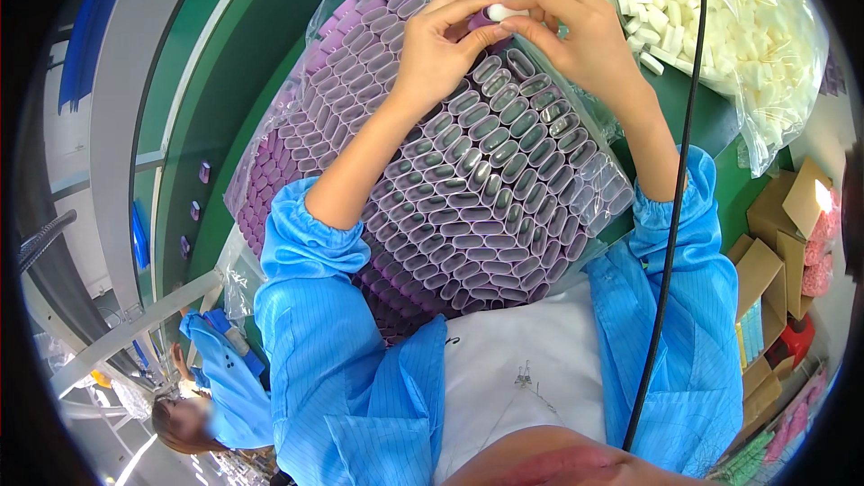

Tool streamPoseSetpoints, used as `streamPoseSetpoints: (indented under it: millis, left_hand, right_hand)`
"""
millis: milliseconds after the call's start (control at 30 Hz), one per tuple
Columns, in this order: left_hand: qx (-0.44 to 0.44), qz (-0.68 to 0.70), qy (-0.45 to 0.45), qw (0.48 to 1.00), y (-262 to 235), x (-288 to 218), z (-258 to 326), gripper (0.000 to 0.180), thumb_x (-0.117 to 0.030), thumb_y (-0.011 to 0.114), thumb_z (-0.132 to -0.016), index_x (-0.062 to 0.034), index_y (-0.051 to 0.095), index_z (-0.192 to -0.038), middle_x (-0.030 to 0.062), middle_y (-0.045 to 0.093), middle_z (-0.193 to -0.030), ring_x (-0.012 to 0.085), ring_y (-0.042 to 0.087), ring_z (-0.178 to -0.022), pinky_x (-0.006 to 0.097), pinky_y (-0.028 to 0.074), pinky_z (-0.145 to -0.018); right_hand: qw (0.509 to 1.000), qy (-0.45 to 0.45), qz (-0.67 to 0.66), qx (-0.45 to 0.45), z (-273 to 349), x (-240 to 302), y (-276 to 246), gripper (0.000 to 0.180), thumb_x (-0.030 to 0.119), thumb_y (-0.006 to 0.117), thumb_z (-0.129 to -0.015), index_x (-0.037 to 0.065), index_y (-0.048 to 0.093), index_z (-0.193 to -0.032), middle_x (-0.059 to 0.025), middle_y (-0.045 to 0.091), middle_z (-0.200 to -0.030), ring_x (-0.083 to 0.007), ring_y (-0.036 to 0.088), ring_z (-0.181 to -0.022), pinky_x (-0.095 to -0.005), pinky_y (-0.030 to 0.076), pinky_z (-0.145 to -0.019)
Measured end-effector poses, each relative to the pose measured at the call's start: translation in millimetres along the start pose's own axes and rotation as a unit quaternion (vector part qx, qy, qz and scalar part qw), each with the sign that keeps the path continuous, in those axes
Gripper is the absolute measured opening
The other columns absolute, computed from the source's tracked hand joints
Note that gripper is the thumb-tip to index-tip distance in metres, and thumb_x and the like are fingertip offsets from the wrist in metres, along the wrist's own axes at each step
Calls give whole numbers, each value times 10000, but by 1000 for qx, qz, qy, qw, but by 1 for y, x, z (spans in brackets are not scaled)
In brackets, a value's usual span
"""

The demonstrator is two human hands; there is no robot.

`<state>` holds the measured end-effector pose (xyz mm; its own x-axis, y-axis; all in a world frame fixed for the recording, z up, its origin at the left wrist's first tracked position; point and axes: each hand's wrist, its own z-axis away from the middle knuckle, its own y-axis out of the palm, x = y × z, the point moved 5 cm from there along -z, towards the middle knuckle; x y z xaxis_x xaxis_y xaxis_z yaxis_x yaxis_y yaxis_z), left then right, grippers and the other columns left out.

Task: The person places white cylindrical objects into purple capsule halves and then closes them. The person works at a green table, handling a stack of purple capsule shells and a bag of white objects, assembling them one by one.

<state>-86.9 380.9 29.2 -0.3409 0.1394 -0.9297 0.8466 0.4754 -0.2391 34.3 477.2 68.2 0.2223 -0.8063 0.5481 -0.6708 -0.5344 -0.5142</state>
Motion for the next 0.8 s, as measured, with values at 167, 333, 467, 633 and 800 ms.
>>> streamPoseSetpoints:
  millis: [167, 333, 467, 633, 800]
  left_hand:
    - [5, -35, 19, 999, 1, 1, 3, 303, -17, 720, -762, -1, 657, -1058, 58, 596, -1025, 132, 566, -934, 253, 479, -796]
    - [-2, -46, 14, 999, 1, -2, 2, 285, -21, 732, -748, -7, 673, -1027, 47, 617, -977, 128, 581, -893, 251, 480, -787]
    - [7, -67, 13, 998, 3, -1, 4, 268, -17, 731, -746, -18, 684, -1009, 42, 624, -967, 124, 590, -875, 246, 483, -775]
    - [-10, -53, 20, 998, 1, -3, 4, 261, -13, 724, -752, -22, 686, -1010, 44, 625, -971, 120, 593, -882, 240, 489, -769]
    - [-19, -42, 19, 999, 0, -4, 6, 266, -25, 724, -759, -30, 686, -1022, 41, 626, -966, 119, 592, -877, 242, 489, -768]
  right_hand:
    - [991, -118, 49, 27, 2, -3, -5, 171, 81, 684, -770, 53, 645, -934, -80, 596, -881, -249, 599, -749, -329, 491, -642]
    - [992, -110, 40, 39, 4, -2, -6, 206, 55, 683, -753, 49, 651, -957, -83, 610, -860, -255, 601, -754, -334, 497, -650]
    - [991, -120, 54, 32, 7, 0, -2, 222, 35, 685, -742, 34, 647, -961, -80, 613, -853, -253, 599, -749, -332, 497, -653]
    - [986, -148, 68, 25, 6, 5, 0, 263, 31, 696, -726, 35, 646, -984, -77, 610, -860, -246, 595, -762, -329, 497, -660]
    - [991, -122, 48, 27, 7, 3, 2, 276, 25, 695, -728, 44, 656, -1000, -74, 602, -878, -233, 592, -797, -323, 492, -665]
